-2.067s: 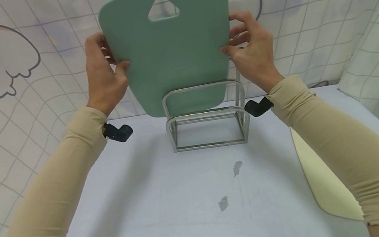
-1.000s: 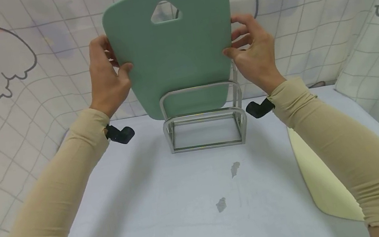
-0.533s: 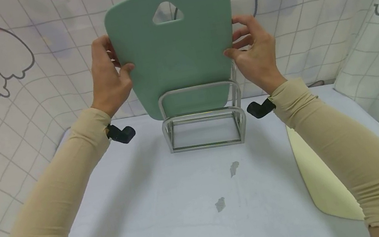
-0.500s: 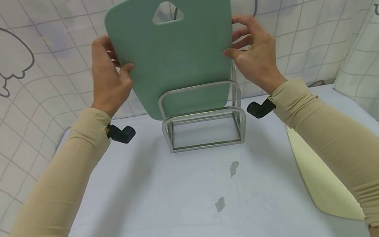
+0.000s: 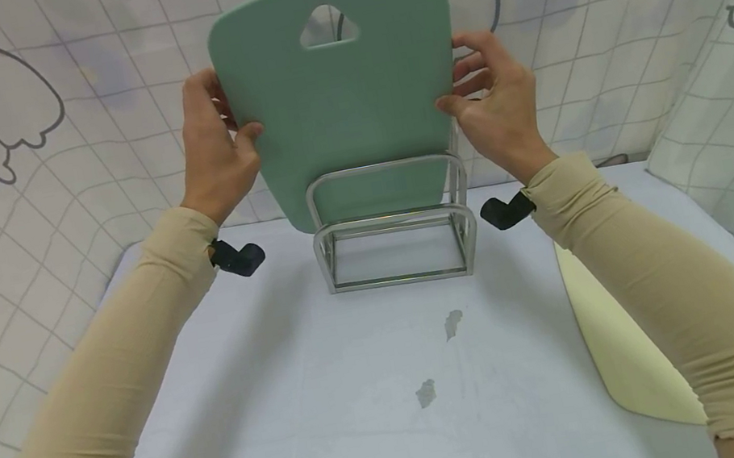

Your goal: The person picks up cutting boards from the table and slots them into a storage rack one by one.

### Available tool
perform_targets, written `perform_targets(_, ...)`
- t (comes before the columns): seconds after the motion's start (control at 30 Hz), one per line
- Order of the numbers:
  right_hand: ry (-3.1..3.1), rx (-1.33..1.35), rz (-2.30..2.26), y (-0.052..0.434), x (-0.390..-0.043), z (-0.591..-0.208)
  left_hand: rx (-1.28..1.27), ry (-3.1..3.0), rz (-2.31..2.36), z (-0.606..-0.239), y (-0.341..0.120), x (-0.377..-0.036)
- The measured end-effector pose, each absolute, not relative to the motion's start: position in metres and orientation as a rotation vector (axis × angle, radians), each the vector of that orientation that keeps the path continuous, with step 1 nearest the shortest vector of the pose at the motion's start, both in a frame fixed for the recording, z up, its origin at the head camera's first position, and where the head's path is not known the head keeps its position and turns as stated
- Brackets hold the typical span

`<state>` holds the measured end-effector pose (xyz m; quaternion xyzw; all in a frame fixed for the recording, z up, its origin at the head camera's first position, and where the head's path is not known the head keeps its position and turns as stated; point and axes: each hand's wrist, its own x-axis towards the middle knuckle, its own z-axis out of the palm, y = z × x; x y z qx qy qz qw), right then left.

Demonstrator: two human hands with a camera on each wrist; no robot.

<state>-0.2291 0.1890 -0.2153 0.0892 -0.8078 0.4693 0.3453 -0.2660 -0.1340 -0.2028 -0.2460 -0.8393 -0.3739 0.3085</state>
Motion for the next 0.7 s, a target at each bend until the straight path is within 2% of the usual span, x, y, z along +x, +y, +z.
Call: perform_targets(0.7, -2.109, 0.217, 1.2, 0.197, -0.2291, -0.2219, -0.669, -2.222, -0.994, -0.2095, -0.1259, -0.2691)
